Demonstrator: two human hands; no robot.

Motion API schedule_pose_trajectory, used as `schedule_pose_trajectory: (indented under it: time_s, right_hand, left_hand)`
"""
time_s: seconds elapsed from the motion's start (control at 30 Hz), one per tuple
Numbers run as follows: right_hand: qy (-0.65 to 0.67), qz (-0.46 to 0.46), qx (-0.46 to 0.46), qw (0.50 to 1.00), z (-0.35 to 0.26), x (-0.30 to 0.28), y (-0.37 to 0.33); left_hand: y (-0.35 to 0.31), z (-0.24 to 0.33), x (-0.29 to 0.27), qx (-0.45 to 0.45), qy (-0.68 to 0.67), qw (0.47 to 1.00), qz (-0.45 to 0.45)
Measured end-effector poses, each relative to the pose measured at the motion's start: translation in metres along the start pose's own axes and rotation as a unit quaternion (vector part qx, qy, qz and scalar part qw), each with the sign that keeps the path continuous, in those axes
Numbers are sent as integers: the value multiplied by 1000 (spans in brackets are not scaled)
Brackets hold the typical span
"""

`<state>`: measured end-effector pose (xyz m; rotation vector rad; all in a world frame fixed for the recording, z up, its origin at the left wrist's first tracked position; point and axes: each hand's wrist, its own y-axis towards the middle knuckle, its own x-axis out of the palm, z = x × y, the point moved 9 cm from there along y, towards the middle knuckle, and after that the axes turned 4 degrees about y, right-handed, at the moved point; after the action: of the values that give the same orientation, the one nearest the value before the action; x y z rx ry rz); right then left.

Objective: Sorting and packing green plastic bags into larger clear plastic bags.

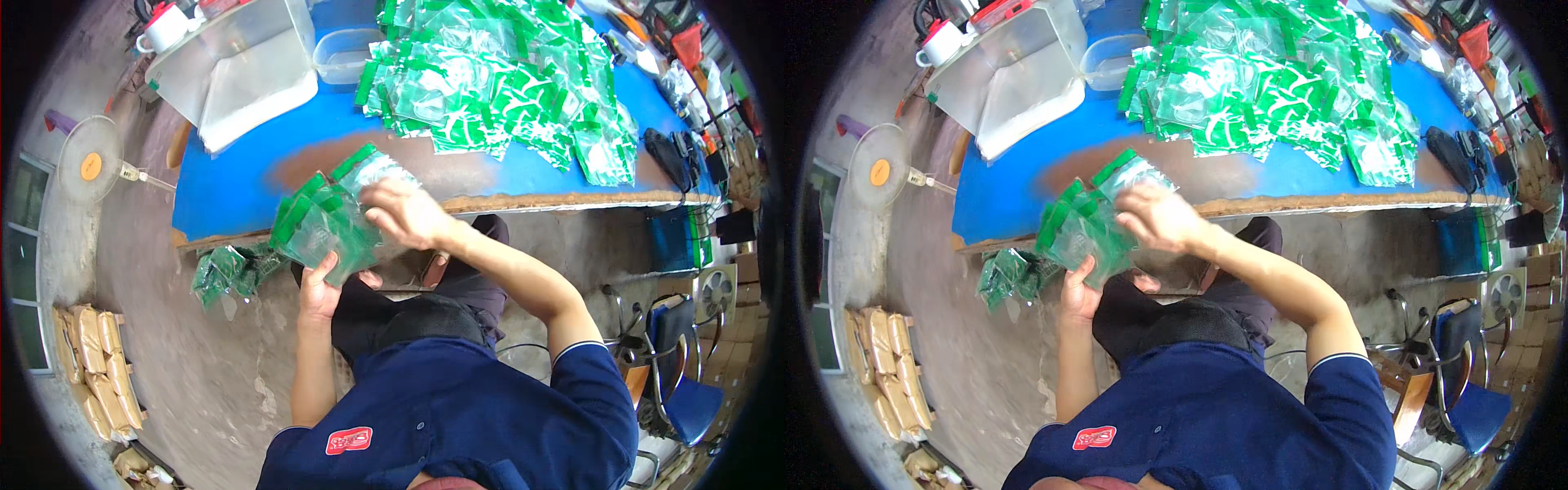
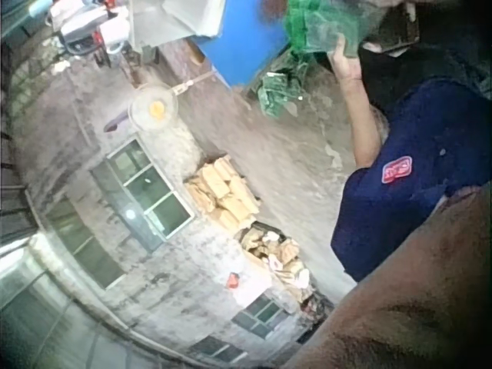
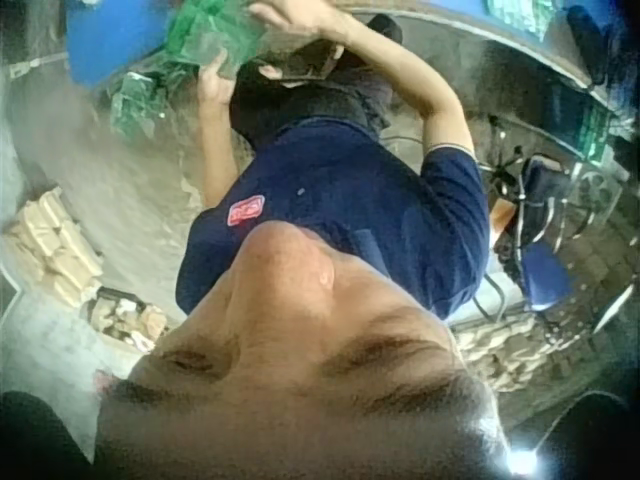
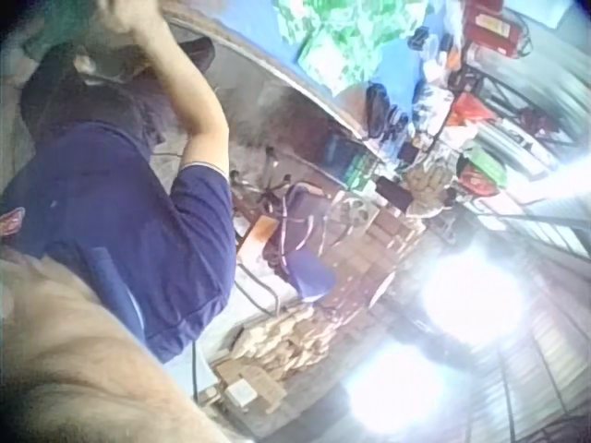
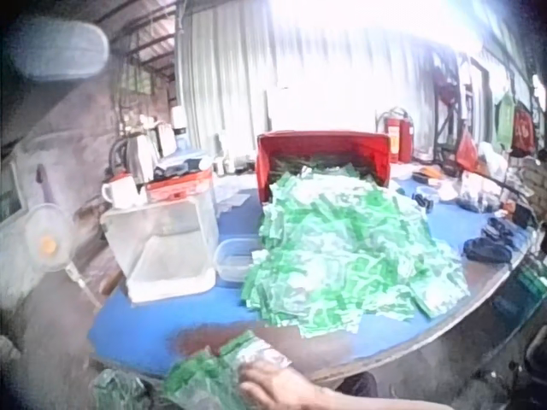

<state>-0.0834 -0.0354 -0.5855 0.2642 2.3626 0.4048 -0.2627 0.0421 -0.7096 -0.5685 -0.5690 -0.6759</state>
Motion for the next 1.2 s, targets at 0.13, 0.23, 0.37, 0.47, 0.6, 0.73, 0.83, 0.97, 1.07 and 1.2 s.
schedule_pose_trajectory:
  time_s: [0.13, 0.23, 0.37, 0.47, 0.6, 0.73, 0.83, 0.97, 1.07, 1.2]
  right_hand:
    - [-219, 31, 8, 975, 29, -14, -27]
    - [-235, 48, 12, 971, 18, -13, -24]
    - [-29, -77, -71, 994, -3, 9, -4]
    - [-135, 88, -18, 987, 56, -68, 34]
    - [-272, 185, 105, 938, 168, -182, 43]
    - [-367, 87, 186, 907, 182, -138, 34]
    - [-331, 115, 201, 915, 141, -98, 30]
    - [-323, 41, 94, 941, 64, -54, 11]
    - [-208, -48, -48, 976, 29, -2, -15]
    - [-10, -164, -20, 986, 19, 10, -9]
  left_hand:
    - [-1, -5, -5, 10, -82, 995, -53]
    - [-3, -7, 12, 8, -151, 982, -114]
    - [1, -21, 31, 0, -44, 999, -11]
    - [-8, -27, 37, -20, -19, 999, -32]
    - [-12, -49, 43, -72, -38, 994, -77]
    - [-15, -48, 33, -74, -55, 993, -70]
    - [-19, -29, 39, -21, -47, 995, -82]
    - [-17, -3, 32, -16, -86, 981, -175]
    - [-3, 2, 24, 34, -52, 996, -57]
    - [-8, 0, 36, 24, 2, 997, -68]
